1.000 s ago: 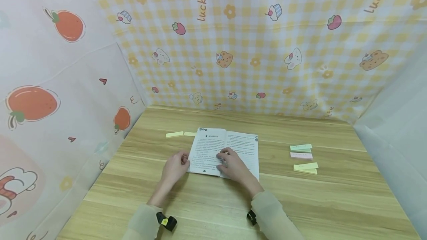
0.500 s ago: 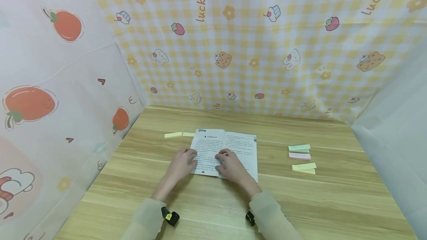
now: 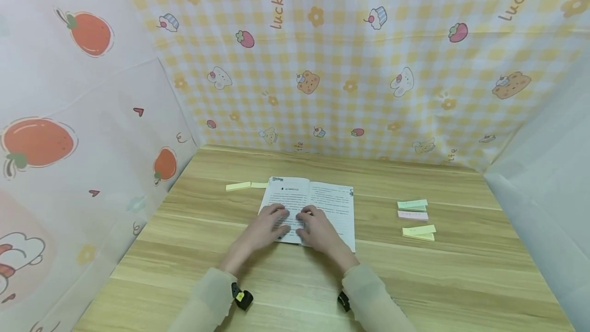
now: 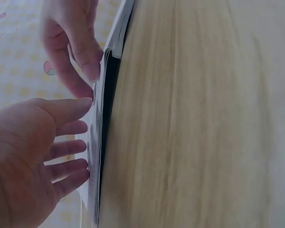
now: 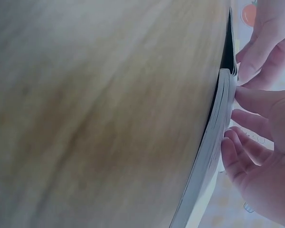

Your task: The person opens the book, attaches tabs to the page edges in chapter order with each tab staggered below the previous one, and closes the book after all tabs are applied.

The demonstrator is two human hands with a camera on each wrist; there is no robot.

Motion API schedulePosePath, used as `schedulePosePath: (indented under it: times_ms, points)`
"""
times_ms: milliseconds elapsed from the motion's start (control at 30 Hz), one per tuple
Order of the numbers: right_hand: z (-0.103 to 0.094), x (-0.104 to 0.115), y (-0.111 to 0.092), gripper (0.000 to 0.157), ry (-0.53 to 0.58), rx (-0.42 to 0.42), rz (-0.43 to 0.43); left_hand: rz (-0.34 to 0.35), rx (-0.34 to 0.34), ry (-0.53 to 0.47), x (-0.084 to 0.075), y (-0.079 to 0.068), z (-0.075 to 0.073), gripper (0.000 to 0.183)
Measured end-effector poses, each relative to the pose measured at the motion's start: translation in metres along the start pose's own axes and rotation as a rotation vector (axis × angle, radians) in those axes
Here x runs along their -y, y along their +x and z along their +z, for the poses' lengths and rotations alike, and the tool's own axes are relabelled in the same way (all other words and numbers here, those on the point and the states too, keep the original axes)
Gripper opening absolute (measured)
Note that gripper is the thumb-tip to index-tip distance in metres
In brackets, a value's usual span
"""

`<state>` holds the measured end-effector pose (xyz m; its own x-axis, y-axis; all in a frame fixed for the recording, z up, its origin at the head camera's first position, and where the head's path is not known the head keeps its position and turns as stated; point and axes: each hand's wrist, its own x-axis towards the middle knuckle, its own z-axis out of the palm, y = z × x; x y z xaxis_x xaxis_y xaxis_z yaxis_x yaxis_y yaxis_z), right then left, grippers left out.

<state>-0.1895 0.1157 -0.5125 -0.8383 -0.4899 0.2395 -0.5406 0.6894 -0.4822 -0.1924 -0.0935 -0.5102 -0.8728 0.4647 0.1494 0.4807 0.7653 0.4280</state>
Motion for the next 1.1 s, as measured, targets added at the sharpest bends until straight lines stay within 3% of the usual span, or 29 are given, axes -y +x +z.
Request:
schedulePosePath:
  times_ms: [233,467,600,1100]
  points:
    - [-0.007,-0.004,0.005,0.027,0.079,0.037,0.006,0.004,0.018,0.027,0.0,0.003,0.002,0.05]
    - [-0.014,-0.007,0.013,0.039,0.102,0.083,0.136,0.005,0.014,-0.007,0.002,0.005,0.0,0.048]
    - [-0.018,-0.007,0.019,0.046,0.081,0.104,0.192,-0.001,0.0,-0.036,0.003,0.004,0.0,0.047]
    - [-0.034,-0.022,0.051,0.054,-0.045,0.205,0.225,-0.003,0.006,-0.015,0.003,0.003,0.002,0.047]
